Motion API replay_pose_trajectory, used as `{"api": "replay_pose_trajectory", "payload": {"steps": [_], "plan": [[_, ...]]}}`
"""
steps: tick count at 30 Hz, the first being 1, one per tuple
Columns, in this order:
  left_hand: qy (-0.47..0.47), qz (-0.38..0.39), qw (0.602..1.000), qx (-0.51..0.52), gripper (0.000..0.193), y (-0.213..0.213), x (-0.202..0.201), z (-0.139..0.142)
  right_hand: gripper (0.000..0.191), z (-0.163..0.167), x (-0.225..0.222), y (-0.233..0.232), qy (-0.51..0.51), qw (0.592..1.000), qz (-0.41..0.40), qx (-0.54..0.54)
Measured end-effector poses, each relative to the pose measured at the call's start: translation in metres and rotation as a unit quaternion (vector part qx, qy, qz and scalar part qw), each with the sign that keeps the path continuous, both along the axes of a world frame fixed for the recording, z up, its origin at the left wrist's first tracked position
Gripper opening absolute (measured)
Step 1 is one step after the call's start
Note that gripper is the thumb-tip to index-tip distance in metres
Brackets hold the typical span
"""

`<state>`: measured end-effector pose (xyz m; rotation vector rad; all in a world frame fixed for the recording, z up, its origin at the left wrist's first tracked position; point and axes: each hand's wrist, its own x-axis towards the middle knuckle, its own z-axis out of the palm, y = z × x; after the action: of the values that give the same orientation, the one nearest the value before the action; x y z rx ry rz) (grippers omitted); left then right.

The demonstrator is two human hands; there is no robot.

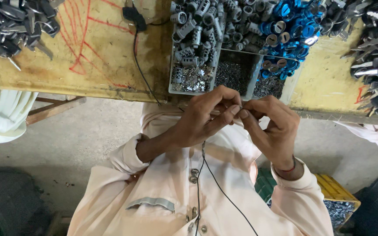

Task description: The person sits at a workbench and assembles small metal components by hand, picking parts from a compartmented bin tray, fitting pieces together, and placing finished assemblies aside. The person repeats this assembly cycle with different parts throughout the episode.

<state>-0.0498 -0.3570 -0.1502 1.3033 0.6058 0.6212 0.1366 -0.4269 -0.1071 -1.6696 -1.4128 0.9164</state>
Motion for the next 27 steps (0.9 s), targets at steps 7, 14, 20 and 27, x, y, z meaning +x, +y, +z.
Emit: {"api": "replay_pose_trajectory", "payload": {"steps": [7,14,20,27], "plan": [[-0.023,-0.005,0.999,-0.042,0.019,-0.0023,0.0006,-0.0013,0.016,-0.0013,0.0005,-0.0014,-0.002,1.0,0.014,0.004],[-0.022,0.006,0.999,-0.03,0.017,-0.0015,0.0015,-0.0014,0.015,-0.0057,-0.0021,-0.0022,0.005,0.999,0.004,0.031],[-0.02,-0.001,0.999,0.027,0.013,0.0029,-0.001,-0.0006,0.016,-0.0048,-0.0018,-0.0036,0.001,1.0,0.006,0.019],[0.008,0.014,0.996,0.09,0.013,0.0067,-0.0034,0.0042,0.017,-0.0015,-0.0054,-0.0033,-0.029,0.999,0.001,0.029]]}}
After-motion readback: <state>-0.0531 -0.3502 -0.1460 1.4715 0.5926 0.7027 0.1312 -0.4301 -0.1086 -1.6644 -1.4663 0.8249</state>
